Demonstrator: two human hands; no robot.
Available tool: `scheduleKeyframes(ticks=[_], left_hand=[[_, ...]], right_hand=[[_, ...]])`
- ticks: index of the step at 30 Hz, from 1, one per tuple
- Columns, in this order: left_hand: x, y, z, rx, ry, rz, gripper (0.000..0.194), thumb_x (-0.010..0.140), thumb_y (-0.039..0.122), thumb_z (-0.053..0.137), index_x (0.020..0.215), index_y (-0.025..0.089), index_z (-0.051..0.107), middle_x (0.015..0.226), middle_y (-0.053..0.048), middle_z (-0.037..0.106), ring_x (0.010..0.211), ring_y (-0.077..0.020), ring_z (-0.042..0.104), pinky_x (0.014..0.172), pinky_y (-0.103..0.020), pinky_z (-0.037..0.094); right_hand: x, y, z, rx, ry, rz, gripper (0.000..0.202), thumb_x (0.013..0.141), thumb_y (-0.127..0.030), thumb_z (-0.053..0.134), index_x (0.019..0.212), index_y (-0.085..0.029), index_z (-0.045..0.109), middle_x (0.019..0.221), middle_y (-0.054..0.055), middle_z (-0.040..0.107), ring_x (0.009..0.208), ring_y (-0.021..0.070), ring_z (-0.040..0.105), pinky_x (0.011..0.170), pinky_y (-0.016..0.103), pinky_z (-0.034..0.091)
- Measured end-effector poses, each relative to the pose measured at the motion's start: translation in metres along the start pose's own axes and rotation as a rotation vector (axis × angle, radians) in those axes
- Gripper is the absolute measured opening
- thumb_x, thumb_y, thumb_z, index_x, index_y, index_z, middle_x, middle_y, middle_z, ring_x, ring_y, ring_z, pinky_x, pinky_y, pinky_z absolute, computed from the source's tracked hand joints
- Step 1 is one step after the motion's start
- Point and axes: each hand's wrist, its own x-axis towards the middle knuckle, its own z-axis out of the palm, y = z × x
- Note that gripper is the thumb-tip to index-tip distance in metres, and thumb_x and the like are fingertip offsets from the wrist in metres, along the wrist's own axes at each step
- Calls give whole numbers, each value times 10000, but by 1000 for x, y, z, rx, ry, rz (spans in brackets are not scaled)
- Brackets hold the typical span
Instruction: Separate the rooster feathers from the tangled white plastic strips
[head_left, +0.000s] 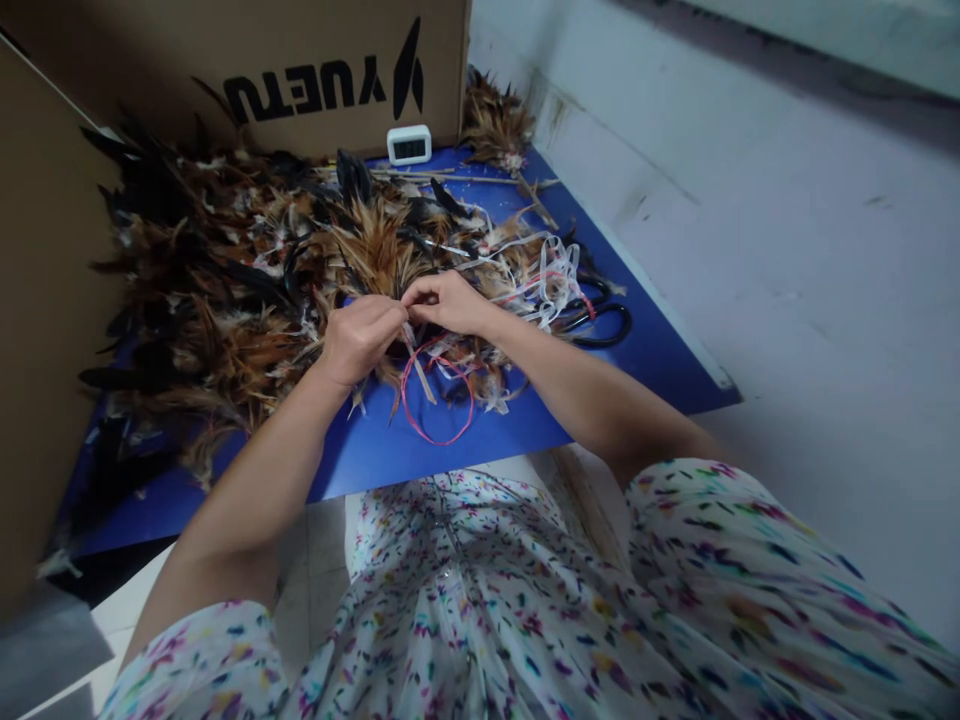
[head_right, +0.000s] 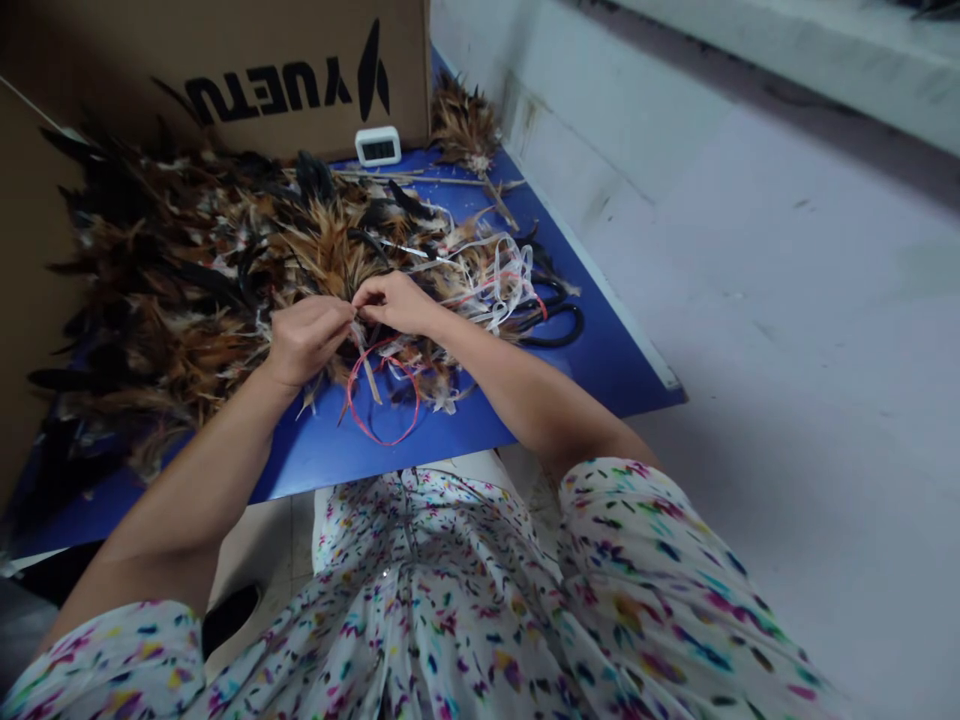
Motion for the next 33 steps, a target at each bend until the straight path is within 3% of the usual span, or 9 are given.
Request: scheduleKeyframes(ticks=[4,8,12,22,28,33], left_hand=[[0,-3,-3,19,12,45,297,1008,279,422,905,222,694,934,-98,749,979,-225,706,858,-371,553],[-3,-8,2,45,125,90,267,1004,271,465,892,212,701,932,-91,760,973,-207,713,850,-342,561],[-6,-14,9,67,233,191,216,989,249,513,912,193,707,899,-81,764,920,-188,722,823,-313,575],[-5,-17,13,-10,401,210,68,946,198,606,953,202,674,908,-57,779,862,-165,739,811,-289,574],[-5,-18,16,-35,420,159,83,951,249,612,929,204,678,896,-53,780,840,-165,741,803,-299,581],[-7,-21,18,-3,371,93,144,968,299,580,942,206,686,887,-58,776,849,-176,743,805,-317,587]], right_hand=[[-1,-2,0,57,-7,-23,145,754,-151,596,860,-106,685,741,7,664,684,98,558,709,240,468],[-1,1,-2,80,-20,-95,142,791,-193,612,896,-127,681,819,21,697,745,110,576,745,252,482],[2,4,0,73,-11,-140,50,792,-157,617,824,-126,640,759,-2,645,707,98,541,741,247,474],[-1,-8,4,104,-24,-30,101,816,-64,511,820,-162,534,673,-53,531,620,82,481,670,226,438],[0,-5,5,148,-6,-3,134,833,-52,509,818,-186,509,569,-90,461,526,80,440,559,209,372],[-1,-2,4,238,-76,-47,160,824,-35,541,897,-176,560,649,-64,604,613,88,581,628,210,448]])
